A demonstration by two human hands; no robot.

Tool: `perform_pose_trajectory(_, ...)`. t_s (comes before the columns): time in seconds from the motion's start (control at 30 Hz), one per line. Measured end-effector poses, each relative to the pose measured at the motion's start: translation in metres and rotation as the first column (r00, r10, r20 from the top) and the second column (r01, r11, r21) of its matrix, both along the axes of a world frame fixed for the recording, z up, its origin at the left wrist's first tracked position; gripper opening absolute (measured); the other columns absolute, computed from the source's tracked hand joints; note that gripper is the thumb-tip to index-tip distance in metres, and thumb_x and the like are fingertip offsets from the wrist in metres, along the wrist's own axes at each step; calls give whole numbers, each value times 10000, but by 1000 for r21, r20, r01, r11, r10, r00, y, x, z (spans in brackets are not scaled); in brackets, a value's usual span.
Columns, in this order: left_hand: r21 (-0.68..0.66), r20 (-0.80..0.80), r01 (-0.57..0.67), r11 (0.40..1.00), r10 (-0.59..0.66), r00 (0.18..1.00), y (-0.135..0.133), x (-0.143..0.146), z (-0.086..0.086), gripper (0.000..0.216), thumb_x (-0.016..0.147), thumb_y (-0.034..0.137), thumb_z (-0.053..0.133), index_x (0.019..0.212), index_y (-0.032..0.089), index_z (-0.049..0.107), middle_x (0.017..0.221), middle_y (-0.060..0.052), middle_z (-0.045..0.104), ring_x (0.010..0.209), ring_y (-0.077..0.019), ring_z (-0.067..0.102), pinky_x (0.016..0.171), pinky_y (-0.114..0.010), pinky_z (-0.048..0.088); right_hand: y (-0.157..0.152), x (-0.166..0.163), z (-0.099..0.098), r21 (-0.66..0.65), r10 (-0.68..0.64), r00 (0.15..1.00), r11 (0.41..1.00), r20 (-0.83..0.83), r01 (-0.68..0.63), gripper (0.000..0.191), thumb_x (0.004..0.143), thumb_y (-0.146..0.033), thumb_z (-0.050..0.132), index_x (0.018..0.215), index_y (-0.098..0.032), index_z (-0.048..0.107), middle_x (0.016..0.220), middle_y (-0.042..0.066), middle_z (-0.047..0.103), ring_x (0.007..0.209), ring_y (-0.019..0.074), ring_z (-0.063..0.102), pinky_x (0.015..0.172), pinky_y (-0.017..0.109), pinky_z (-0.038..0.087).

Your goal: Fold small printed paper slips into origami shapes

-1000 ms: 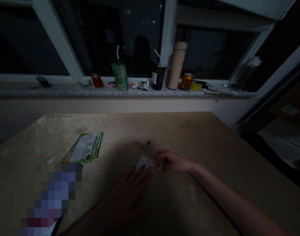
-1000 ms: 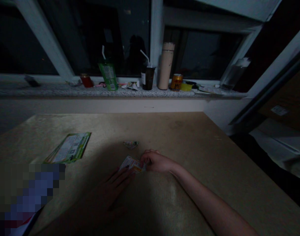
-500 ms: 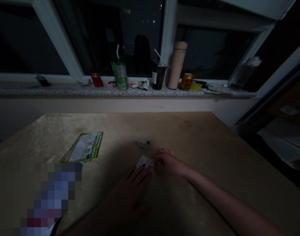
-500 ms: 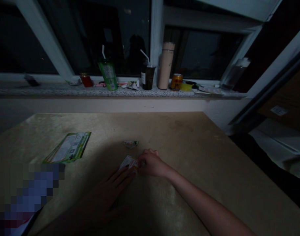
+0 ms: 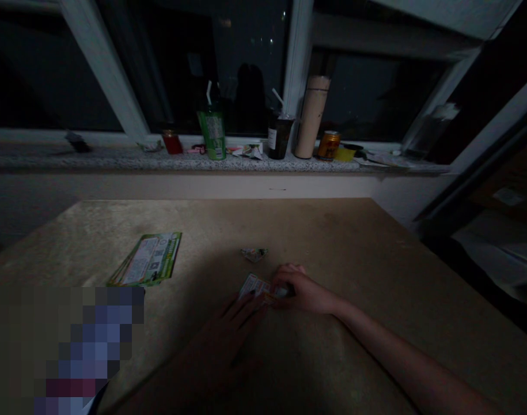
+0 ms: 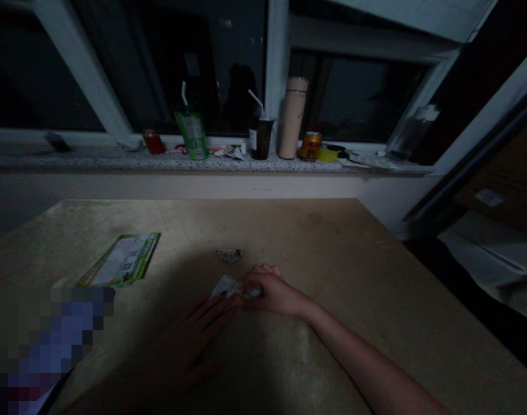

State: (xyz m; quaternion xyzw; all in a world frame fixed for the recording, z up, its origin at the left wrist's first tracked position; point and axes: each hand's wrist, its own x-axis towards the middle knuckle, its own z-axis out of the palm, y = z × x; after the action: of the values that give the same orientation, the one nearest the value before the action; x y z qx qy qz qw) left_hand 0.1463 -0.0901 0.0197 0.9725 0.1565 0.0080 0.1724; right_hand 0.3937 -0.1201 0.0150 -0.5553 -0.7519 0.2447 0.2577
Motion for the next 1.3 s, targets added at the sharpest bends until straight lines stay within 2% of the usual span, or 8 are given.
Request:
perform_pose_trajectory(0.07, 12, 3, 1, 1000, -1, 1000, 1, 0, -1, 715, 915, 393, 524, 1494, 278, 120, 1548, -5, 169, 1390, -271, 193, 1126, -475, 183, -2, 1, -3, 48, 3, 1000, 999, -25, -2, 264, 706, -235, 784, 930, -223, 646, 943, 0, 611, 965, 188, 529, 868, 327, 300)
perform_pose_trajectory(0.23, 37, 69, -8, 999, 6, 998, 3, 2, 3, 603, 932, 320, 499, 1469, 284, 227, 1508, 2, 296, 1351, -248, 290, 1109, -447, 243, -6, -2, -7, 166, -4, 1000, 986, -2, 4, 144, 813, -282, 696, 940, -221, 666, 928, 21, 627, 925, 180, 557, 838, 328, 340)
perform_pose_trajectory(0.37, 66, 107, -28, 997, 21, 994, 4, 3, 2, 562, 921, 292, 515, 1440, 267, 301, 1467, -11, 376, 1315, -247, 352, 1092, -440, 284, -10, -7, -8, 288, 72, 989, 952, 127, -106, 219, 853, -370, 636, 1014, -225, 668, 1008, 53, 642, 996, 206, 547, 868, 345, 372)
perform_pose_trajectory(0.6, 105, 163, -88, 991, 70, 984, 9, 3, -6, 394, 925, 233, 495, 1319, 239, 475, 1326, -27, 550, 1197, -214, 509, 1028, -383, 387, -9, -11, -16, 413, 146, 929, 864, 340, -287, 201, 936, -232, 502, 1094, -198, 622, 1130, 49, 670, 1055, 183, 580, 919, 338, 414)
perform_pose_trajectory(0.73, 113, 188, -95, 989, 72, 980, 11, 3, -7, 350, 925, 190, 472, 1270, 227, 514, 1269, -33, 594, 1132, -200, 564, 980, -356, 436, -9, -11, -18, 511, 144, 914, 791, 378, -336, 174, 945, -194, 483, 1055, -180, 617, 1032, 44, 704, 985, 175, 613, 862, 329, 440)
perform_pose_trajectory(0.87, 161, 232, -100, 982, 61, 971, 12, 1, -9, 325, 926, 208, 505, 1250, 228, 524, 1236, -32, 613, 1101, -204, 580, 974, -373, 441, -12, -14, -14, 563, 110, 927, 766, 358, -309, 155, 952, -188, 469, 955, -165, 622, 859, 46, 715, 772, 157, 630, 719, 309, 450)
perform_pose_trajectory(1.03, 180, 314, -126, 976, 64, 947, 13, 1, -9, 261, 988, 262, 409, 1192, 253, 571, 1149, -17, 663, 1014, -191, 629, 887, -345, 502, -17, -19, -11, 585, 91, 969, 783, 229, -212, 185, 955, -235, 462, 896, -176, 627, 692, 33, 671, 625, 144, 590, 614, 294, 421)
perform_pose_trajectory(1.3, 58, 445, -148, 987, 107, 889, 15, -1, -10, 240, 984, 280, 414, 1139, 279, 598, 1074, 0, 687, 950, -181, 648, 859, -339, 512, -18, -21, -11, 486, 149, 989, 865, -10, -125, 175, 914, -298, 534, 900, -180, 662, 741, 50, 691, 687, 167, 616, 654, 311, 431)
